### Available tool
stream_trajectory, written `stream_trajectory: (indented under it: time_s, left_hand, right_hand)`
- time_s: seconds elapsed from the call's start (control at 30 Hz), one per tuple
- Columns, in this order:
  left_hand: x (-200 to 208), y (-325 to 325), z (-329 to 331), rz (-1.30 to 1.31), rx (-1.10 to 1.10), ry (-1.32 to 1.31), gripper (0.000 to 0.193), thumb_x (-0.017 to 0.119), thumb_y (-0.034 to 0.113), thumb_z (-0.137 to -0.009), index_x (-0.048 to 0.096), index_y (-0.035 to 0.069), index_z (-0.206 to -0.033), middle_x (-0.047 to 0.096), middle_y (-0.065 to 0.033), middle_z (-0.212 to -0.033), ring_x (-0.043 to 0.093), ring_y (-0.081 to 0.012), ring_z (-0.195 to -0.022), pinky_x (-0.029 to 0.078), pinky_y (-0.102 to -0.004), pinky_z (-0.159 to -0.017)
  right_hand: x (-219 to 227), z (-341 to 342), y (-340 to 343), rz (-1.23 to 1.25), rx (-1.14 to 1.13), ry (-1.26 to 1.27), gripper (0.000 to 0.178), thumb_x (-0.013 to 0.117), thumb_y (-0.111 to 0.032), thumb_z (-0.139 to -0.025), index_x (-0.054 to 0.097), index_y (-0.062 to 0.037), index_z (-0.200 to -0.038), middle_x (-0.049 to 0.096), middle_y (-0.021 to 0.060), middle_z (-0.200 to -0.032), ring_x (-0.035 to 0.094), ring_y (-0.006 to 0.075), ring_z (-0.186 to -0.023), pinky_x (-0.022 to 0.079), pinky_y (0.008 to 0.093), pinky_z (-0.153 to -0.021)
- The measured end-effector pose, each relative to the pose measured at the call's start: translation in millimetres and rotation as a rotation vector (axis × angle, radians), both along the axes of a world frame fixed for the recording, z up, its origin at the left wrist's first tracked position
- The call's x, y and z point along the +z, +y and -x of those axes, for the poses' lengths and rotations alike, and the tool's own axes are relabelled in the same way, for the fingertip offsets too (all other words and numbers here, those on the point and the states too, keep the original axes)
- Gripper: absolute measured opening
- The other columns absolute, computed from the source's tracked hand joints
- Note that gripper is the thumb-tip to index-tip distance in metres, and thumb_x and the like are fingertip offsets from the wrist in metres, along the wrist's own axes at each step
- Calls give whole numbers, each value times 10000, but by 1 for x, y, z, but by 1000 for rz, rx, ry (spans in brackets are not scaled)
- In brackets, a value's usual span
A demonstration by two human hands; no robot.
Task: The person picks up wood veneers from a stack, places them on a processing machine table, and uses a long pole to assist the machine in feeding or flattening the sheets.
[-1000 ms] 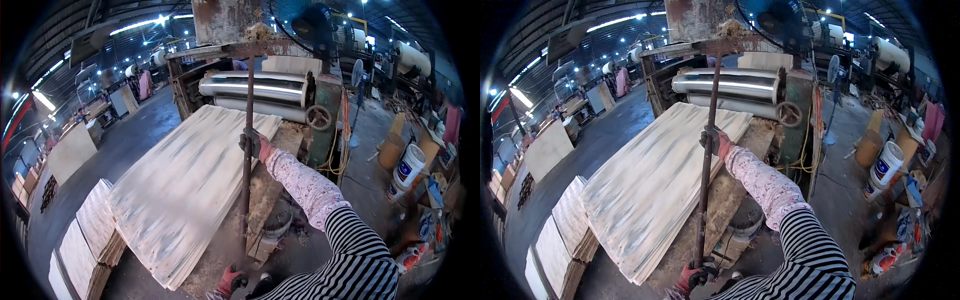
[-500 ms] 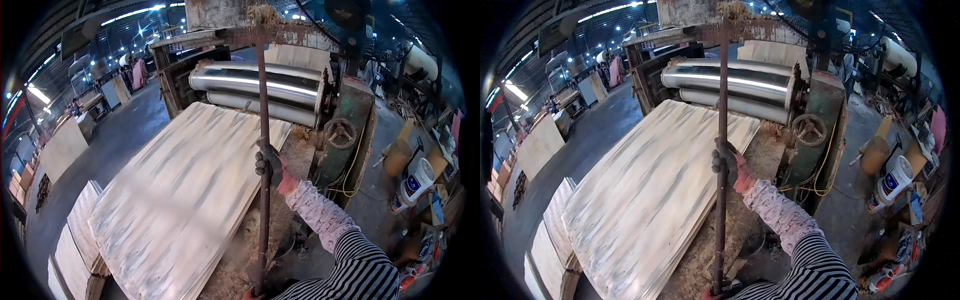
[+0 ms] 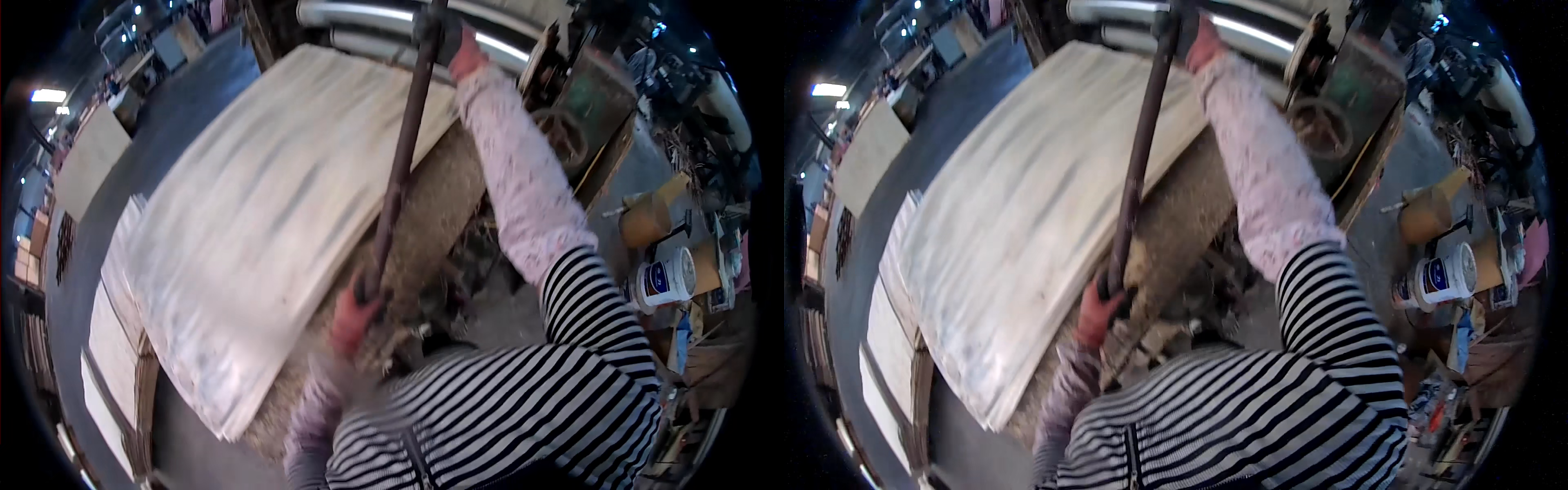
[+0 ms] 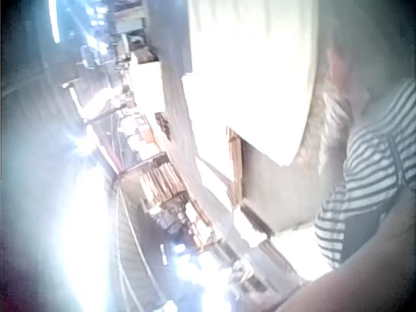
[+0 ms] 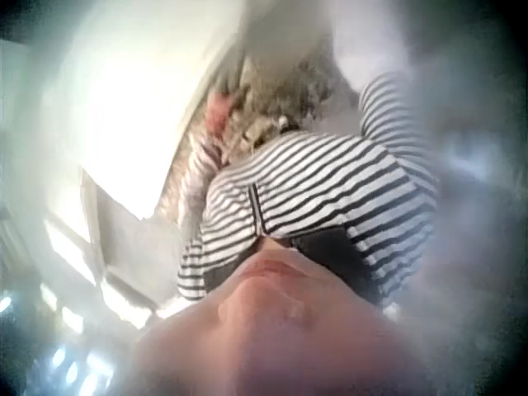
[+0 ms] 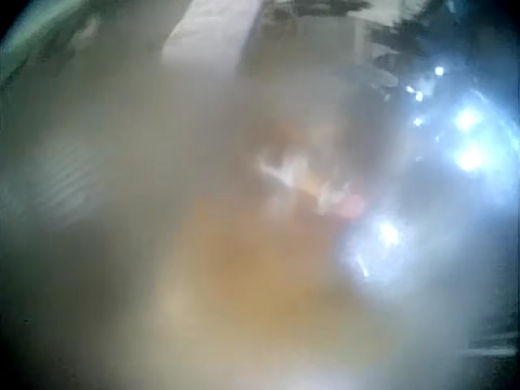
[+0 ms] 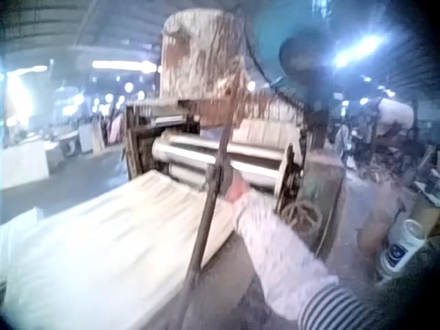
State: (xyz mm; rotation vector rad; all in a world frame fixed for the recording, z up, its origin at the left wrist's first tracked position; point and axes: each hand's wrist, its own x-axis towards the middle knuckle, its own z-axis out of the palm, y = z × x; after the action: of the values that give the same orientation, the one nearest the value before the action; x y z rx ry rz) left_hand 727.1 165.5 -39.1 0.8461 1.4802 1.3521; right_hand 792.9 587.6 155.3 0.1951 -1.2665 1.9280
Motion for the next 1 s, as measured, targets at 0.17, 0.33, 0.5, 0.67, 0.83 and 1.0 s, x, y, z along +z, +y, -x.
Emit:
stream_trajectory:
  time_s: [0.17,0.33,0.5,0.67,0.83,1.0]
  left_hand:
    - [-115,56,38,-17,-121,575,622,650,266,-686,375,79,-1211,594,-188,-871,566,-338,-847,443,-391,-718]
    - [-106,96,23,252,-54,865,571,611,271,-714,391,77,-1205,588,-181,-895,556,-346,-846,442,-412,-685]
    - [-102,113,9,121,-70,879,532,568,272,-752,396,50,-1203,538,-207,-1043,501,-365,-975,423,-420,-796]
    - [-97,94,6,247,-6,834,700,652,264,-675,329,68,-1263,505,-195,-1121,482,-359,-1027,416,-405,-843]
    - [-65,96,0,135,-38,780,747,684,266,-638,328,64,-1263,512,-189,-1110,497,-353,-1007,425,-398,-833]
    - [-94,105,0,129,35,814,668,674,267,-628,406,104,-1218,557,-158,-1041,528,-343,-958,442,-402,-795]
  right_hand:
    - [-39,19,21,-47,-276,-131,354,480,-446,-839,474,-105,-747,472,18,-566,465,144,-495,415,278,-480]
    - [-70,21,32,21,-267,-62,328,554,-413,-805,469,-96,-794,486,24,-604,472,147,-512,413,270,-478]
    - [-110,22,83,67,-403,-2,206,468,-337,-868,514,-156,-780,459,-49,-607,451,74,-536,359,227,-468]
    - [-74,33,23,271,-429,-15,150,465,-270,-870,500,-130,-909,474,6,-601,471,111,-483,426,253,-424]
    - [-74,36,24,300,-448,-34,115,494,-245,-857,502,-132,-875,483,9,-565,469,123,-419,412,258,-376]
    - [-81,30,34,346,-533,-93,108,508,-244,-852,507,-136,-862,484,4,-548,463,121,-407,400,255,-371]
